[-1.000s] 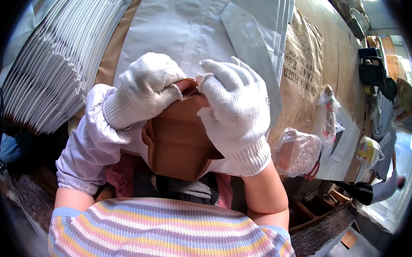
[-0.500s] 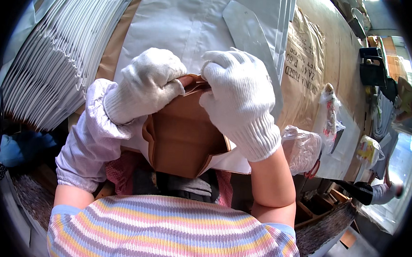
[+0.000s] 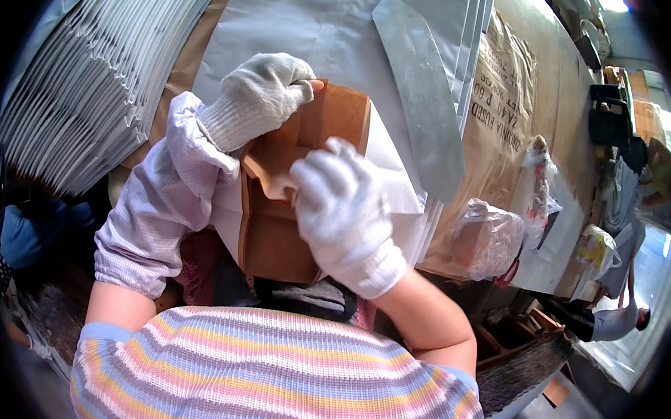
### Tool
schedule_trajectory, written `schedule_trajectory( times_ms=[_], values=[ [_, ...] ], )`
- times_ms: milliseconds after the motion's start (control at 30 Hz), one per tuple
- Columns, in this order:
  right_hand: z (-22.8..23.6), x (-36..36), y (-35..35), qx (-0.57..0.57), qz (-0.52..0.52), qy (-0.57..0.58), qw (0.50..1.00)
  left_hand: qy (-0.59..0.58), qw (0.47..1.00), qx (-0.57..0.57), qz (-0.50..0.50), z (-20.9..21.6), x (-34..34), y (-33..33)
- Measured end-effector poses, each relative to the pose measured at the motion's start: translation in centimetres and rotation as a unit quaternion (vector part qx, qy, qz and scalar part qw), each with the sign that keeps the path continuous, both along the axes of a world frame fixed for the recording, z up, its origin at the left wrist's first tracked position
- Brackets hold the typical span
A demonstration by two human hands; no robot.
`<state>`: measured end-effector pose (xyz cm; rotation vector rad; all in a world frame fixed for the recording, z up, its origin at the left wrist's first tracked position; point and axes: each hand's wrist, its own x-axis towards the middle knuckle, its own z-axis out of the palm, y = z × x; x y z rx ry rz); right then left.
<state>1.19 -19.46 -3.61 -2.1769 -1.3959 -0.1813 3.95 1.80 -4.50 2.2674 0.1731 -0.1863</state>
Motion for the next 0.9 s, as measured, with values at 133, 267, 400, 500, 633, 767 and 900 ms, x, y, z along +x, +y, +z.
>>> schedule_trajectory(
  times_ms=[133, 267, 400, 500, 633, 767, 900],
  values=[
    [2.6, 6.5, -0.3, -0.011, -0.15, -0.074, 0.986, -0.135, 0.991, 0.001, -0.016, 0.2, -3.0, 4.1],
    [-1.3, 6.1, -6.4, -0.025, -0.187, 0.135, 0.973, 0.036, 0.998, 0.048, 0.001, 0.8, -10.0, 7.8],
    [-1.5, 2.2, -9.0, -0.078, -0.242, 0.217, 0.942, -0.065, 0.978, 0.193, 0.046, -3.6, -16.1, 9.2],
    [-3.8, 2.2, -10.9, -0.019, -0.208, 0.196, 0.958, -0.027, 0.967, 0.25, 0.049, -5.8, -15.9, 8.8],
    [-12.3, 1.7, -13.3, 0.12, -0.305, 0.33, 0.885, -0.072, 0.992, 0.079, 0.071, 7.9, -9.3, 9.9],
    [-0.7, 2.4, 3.0, 0.304, -0.139, 0.405, 0.851, -0.289, 0.896, 0.324, 0.092, 22.5, -5.8, 18.3],
    [10.8, 6.0, 19.2, 0.265, -0.053, 0.357, 0.894, -0.307, 0.841, 0.305, 0.325, 27.4, -5.0, 36.8]
  ],
)
